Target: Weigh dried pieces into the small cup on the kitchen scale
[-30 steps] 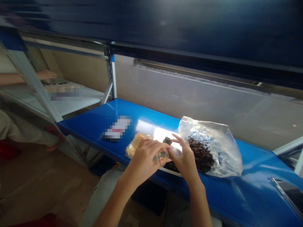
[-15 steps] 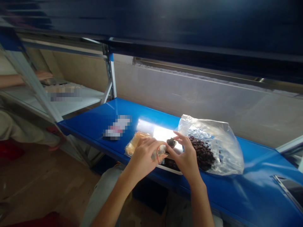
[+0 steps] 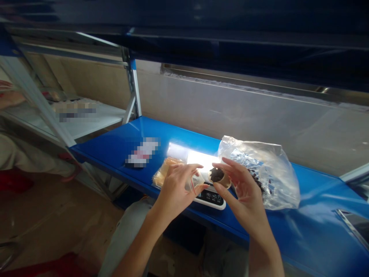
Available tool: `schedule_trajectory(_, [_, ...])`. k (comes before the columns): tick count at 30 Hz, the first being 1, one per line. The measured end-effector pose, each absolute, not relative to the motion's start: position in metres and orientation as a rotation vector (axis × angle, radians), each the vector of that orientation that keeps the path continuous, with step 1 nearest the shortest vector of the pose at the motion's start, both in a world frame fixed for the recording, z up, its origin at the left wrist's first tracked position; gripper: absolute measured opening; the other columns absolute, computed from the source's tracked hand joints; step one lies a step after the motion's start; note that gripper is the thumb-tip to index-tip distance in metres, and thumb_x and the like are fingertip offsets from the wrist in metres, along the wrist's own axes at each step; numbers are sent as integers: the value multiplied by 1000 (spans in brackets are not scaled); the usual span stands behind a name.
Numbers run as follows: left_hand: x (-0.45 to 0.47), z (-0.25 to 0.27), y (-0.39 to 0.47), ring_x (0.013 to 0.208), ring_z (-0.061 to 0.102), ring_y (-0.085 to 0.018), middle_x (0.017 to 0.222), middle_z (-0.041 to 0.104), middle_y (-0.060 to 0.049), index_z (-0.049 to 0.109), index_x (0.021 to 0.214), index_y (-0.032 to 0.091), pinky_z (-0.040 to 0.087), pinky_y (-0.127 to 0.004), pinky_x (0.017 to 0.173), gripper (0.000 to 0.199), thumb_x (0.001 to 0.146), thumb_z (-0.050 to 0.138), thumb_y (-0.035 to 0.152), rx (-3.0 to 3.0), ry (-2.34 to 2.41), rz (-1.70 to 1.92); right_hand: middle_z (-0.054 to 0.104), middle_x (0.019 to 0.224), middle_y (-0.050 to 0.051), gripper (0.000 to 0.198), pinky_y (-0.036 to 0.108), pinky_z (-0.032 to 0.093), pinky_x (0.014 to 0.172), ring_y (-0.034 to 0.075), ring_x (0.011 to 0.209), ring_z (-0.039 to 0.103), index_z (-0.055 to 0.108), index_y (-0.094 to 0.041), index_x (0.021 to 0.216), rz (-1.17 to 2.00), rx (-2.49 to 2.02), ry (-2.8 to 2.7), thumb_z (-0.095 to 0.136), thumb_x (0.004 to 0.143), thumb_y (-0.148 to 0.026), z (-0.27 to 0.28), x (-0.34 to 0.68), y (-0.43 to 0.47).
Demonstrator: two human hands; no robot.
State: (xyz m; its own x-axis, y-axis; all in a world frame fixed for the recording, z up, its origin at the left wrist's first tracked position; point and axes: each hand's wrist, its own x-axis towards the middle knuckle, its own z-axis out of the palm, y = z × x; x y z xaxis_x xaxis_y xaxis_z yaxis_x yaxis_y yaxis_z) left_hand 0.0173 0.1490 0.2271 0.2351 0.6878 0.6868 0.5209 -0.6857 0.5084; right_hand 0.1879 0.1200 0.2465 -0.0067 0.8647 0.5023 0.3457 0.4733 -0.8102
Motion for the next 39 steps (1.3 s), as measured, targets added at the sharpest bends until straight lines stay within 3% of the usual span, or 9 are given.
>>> schedule_trajectory(6, [20,229,145,90,59,-21,89,69,0,53,110,24,47,-34,83,39,76,70,20,2271,1273,1410,67,120,-2,48,35,44,93,20,111,60,51,-41,124,688,-1034,-1693,69,82,-29,245,185,122])
schedule_trajectory(12, [19,226,148,87,62,-20,86,68,-1,51,100,24,48,-32,80,30,75,67,18,2246,1251,1553,68,104,-3,47,31,48,81,17,92,64,58,-37,114,641,-1028,-1606,78,72,-27,243,186,124])
schedule_trajectory(21, [27,221,144,93,60,-22,96,65,-5,46,109,24,51,-32,79,38,79,67,29,2229,1130,1658,71,104,-1,29,33,47,77,21,96,64,65,-34,105,559,-1095,-1642,73,77,-29,243,183,124])
schedule_trajectory(28, [27,226,140,103,57,-21,109,63,-5,46,115,25,48,-33,87,39,82,65,28,2192,1062,1386,66,100,1,24,30,49,71,20,93,62,68,-31,101,465,-1115,-1594,73,77,-29,237,186,130])
schedule_trajectory(33, [27,224,141,102,58,-19,110,64,-4,48,117,26,47,-30,87,33,86,59,23,2166,970,1431,63,96,-1,25,28,49,71,17,88,61,68,-34,101,520,-1073,-1569,72,77,-27,237,189,128])
schedule_trajectory(39, [26,221,145,96,59,-19,101,65,-2,51,111,24,48,-29,83,31,82,59,13,2199,1010,1541,60,107,0,37,29,49,74,17,98,59,64,-38,113,659,-1020,-1603,70,79,-25,243,186,124])
